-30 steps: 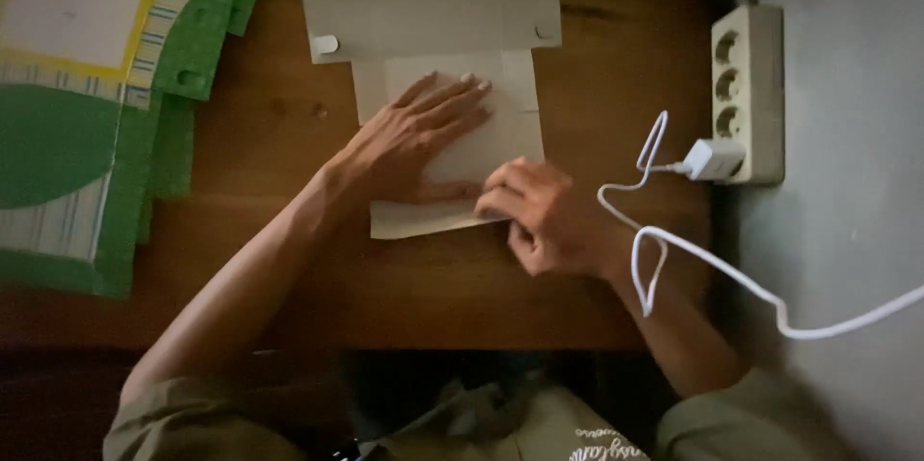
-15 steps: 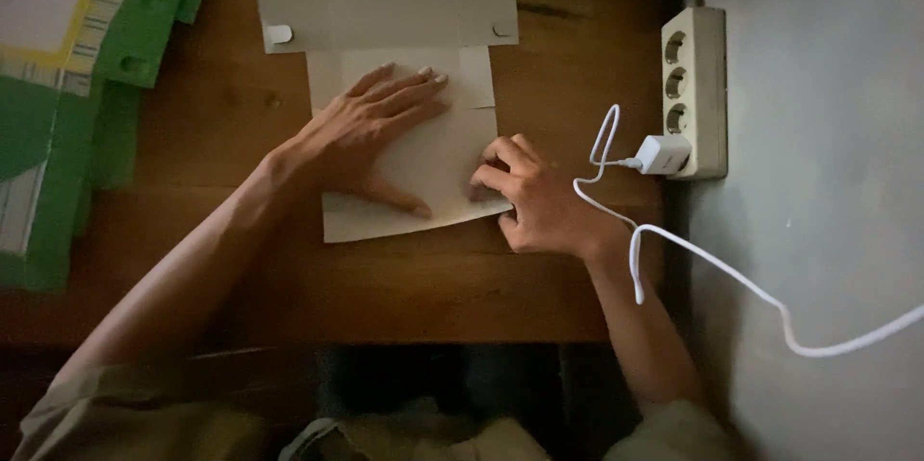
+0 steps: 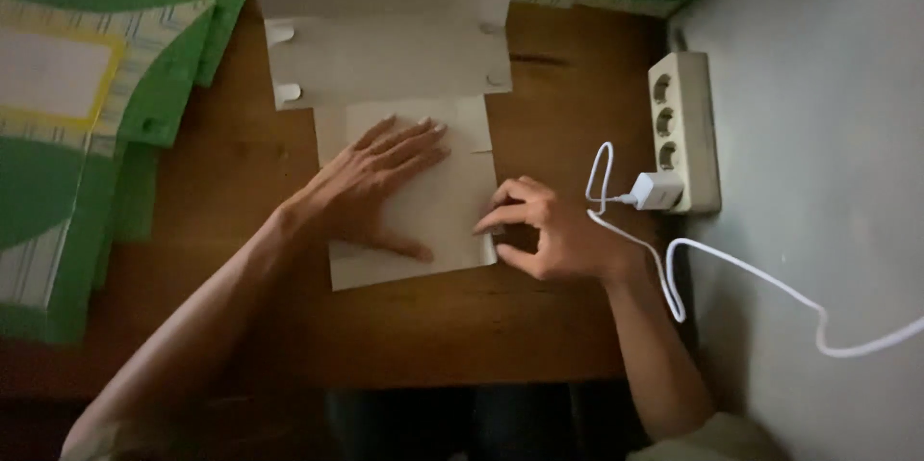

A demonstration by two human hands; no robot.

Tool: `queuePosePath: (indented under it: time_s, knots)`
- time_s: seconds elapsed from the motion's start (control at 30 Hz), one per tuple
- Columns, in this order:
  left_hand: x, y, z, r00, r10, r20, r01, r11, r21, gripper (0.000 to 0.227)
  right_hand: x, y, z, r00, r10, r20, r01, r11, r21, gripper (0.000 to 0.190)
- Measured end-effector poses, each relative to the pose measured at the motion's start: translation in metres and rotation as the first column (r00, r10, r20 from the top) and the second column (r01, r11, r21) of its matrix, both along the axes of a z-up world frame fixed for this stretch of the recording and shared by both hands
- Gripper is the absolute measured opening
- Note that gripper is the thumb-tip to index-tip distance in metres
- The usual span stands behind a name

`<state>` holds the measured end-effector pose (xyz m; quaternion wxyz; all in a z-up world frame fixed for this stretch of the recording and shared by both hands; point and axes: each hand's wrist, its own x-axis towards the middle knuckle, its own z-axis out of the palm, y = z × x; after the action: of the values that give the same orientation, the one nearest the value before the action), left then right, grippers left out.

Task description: The person folds white tissue paper and places it into a small cardboard box. They then fold the box flaps and apply patterned tape to seal the edges. The process is repeated for multiple boxes.

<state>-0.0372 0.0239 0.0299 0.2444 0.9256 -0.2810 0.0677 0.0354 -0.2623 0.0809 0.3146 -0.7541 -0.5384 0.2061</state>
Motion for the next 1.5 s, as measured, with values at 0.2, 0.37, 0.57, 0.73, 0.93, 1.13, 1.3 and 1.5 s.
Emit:
queuePosePath:
  time_s: [0.2, 0.37, 0.57, 0.73, 0.93, 1.13, 1.3, 1.5]
  knots:
    - [-0.004, -0.002, -0.016, 0.999, 0.03, -0.035, -0.031, 0.999, -0.029, 0.128, -0.012, 0.012, -0.022, 0.982, -0.035, 0.188, 0.03, 0.999, 0.03, 0.042]
    - [-0.014, -0.022, -0.034, 0.997, 0.081, 0.011, -0.081, 0.997, -0.015, 0.117, -0.021, 0.015, -0.019, 0.976, -0.078, 0.203, 0.093, 0.993, -0.065, 0.063]
    - [-0.015, -0.028, -0.034, 0.987, 0.161, 0.016, -0.161, 0.986, 0.052, 0.124, -0.012, 0.014, -0.019, 0.979, -0.099, 0.18, 0.125, 0.982, -0.142, 0.075]
    - [-0.017, -0.028, -0.046, 0.986, 0.161, 0.039, -0.163, 0.985, 0.059, 0.125, -0.009, 0.013, -0.031, 0.993, -0.085, 0.082, 0.094, 0.989, -0.112, 0.075]
    - [-0.017, -0.031, -0.044, 0.978, 0.199, 0.059, -0.203, 0.978, 0.055, 0.125, -0.01, 0.016, -0.029, 0.985, -0.075, 0.158, 0.099, 0.984, -0.147, 0.065]
    - [-0.017, -0.031, -0.037, 0.985, 0.172, 0.004, -0.172, 0.985, 0.017, 0.126, -0.003, 0.012, -0.03, 0.989, -0.033, 0.143, 0.057, 0.985, -0.165, 0.071]
    - [-0.019, -0.031, -0.038, 0.982, 0.188, 0.011, -0.188, 0.982, 0.007, 0.124, -0.002, 0.011, -0.027, 0.988, 0.021, 0.156, 0.007, 0.984, -0.178, 0.092]
    - [-0.018, -0.032, -0.037, 0.981, 0.192, 0.023, -0.193, 0.98, 0.051, 0.123, 0.006, 0.006, -0.044, 0.979, 0.062, 0.197, -0.02, 0.978, -0.209, 0.098]
